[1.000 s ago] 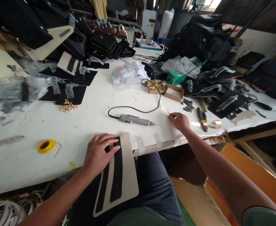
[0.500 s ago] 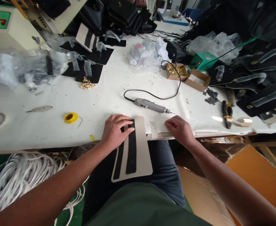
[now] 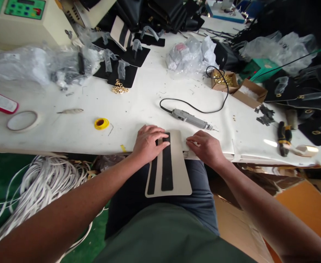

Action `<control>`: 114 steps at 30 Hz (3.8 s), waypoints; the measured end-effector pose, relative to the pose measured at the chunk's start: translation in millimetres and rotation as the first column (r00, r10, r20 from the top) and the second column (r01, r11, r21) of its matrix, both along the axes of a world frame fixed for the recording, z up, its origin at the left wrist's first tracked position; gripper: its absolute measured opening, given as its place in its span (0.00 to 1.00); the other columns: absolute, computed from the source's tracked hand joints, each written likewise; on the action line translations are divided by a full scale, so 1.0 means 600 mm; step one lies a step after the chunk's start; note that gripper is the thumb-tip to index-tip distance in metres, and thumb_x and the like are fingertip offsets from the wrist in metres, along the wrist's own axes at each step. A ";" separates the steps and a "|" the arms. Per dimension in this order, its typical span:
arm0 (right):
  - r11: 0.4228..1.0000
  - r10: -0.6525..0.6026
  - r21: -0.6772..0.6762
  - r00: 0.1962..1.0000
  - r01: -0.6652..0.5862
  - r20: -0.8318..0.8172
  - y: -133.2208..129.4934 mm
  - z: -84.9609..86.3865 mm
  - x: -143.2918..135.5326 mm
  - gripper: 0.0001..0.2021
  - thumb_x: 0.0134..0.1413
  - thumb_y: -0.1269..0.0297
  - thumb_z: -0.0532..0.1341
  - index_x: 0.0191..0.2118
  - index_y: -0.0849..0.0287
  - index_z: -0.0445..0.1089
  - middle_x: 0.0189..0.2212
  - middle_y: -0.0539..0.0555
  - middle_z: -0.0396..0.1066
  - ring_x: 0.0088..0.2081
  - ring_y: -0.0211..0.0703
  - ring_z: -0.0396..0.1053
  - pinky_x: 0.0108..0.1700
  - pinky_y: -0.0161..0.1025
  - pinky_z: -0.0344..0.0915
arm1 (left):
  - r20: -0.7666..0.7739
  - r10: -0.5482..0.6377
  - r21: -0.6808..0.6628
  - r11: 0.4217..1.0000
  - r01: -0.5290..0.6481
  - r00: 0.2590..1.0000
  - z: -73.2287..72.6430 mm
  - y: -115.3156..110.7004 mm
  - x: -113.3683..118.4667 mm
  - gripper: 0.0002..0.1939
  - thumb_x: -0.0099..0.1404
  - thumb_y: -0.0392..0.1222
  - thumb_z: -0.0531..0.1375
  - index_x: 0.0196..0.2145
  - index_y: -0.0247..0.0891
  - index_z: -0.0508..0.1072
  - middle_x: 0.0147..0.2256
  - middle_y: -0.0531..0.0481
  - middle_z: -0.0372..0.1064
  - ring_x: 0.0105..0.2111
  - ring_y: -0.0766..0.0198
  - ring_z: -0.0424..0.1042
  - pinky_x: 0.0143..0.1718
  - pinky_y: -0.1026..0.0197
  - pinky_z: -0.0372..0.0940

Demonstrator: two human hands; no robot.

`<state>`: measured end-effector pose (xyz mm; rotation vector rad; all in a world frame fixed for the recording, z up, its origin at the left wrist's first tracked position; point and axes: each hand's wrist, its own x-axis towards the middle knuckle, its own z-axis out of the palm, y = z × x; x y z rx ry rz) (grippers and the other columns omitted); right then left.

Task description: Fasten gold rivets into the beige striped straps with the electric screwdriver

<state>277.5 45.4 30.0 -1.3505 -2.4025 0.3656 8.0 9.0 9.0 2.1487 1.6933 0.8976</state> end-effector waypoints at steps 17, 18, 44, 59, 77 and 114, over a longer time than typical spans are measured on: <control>0.868 -0.370 -0.400 0.920 0.294 -0.126 0.022 0.016 0.055 0.13 0.61 0.53 0.62 0.36 0.56 0.78 0.30 0.51 0.77 0.34 0.44 0.71 0.37 0.39 0.63 | 0.009 -0.011 0.004 1.000 0.011 1.000 -0.002 -0.003 -0.001 0.11 0.63 0.45 0.70 0.44 0.49 0.82 0.51 0.54 0.79 0.57 0.51 0.69 0.63 0.43 0.59; 0.869 -0.354 -0.405 0.929 0.285 -0.105 0.023 0.012 0.058 0.13 0.61 0.53 0.62 0.36 0.56 0.78 0.31 0.51 0.77 0.34 0.45 0.72 0.38 0.39 0.63 | 0.009 -0.009 0.004 1.000 0.009 1.000 -0.003 -0.003 -0.001 0.11 0.63 0.45 0.70 0.44 0.49 0.82 0.51 0.54 0.79 0.57 0.52 0.69 0.63 0.44 0.59; 0.988 -0.108 -0.106 0.994 0.111 0.035 0.009 -0.003 0.058 0.10 0.65 0.58 0.61 0.41 0.53 0.80 0.41 0.54 0.78 0.39 0.46 0.75 0.42 0.41 0.67 | 0.018 -0.013 -0.007 1.000 0.013 1.000 -0.001 -0.004 -0.001 0.10 0.64 0.45 0.69 0.44 0.49 0.82 0.52 0.53 0.78 0.58 0.51 0.69 0.64 0.43 0.58; 0.992 0.027 0.111 0.950 -0.065 0.310 0.037 0.000 0.059 0.15 0.68 0.61 0.55 0.36 0.56 0.79 0.35 0.55 0.79 0.35 0.45 0.74 0.31 0.38 0.57 | 0.015 -0.016 -0.015 1.000 0.016 1.000 0.001 -0.004 0.000 0.10 0.63 0.46 0.70 0.44 0.49 0.81 0.51 0.52 0.78 0.58 0.51 0.69 0.64 0.42 0.57; 1.000 -0.028 -0.011 0.999 0.028 0.019 0.014 0.005 0.034 0.11 0.66 0.56 0.59 0.38 0.53 0.78 0.37 0.55 0.79 0.36 0.48 0.75 0.37 0.42 0.66 | 0.033 -0.014 -0.079 0.997 0.016 0.999 0.008 -0.009 0.001 0.11 0.63 0.47 0.70 0.44 0.47 0.80 0.51 0.52 0.78 0.58 0.50 0.68 0.67 0.40 0.53; 0.743 -0.199 -0.666 0.971 0.061 -0.134 0.032 0.032 -0.147 0.12 0.53 0.53 0.68 0.33 0.57 0.76 0.27 0.50 0.76 0.29 0.41 0.69 0.30 0.37 0.59 | 0.017 -0.019 -0.074 0.997 0.020 1.000 0.000 -0.012 -0.003 0.13 0.68 0.50 0.65 0.48 0.46 0.79 0.54 0.50 0.77 0.62 0.49 0.65 0.71 0.38 0.48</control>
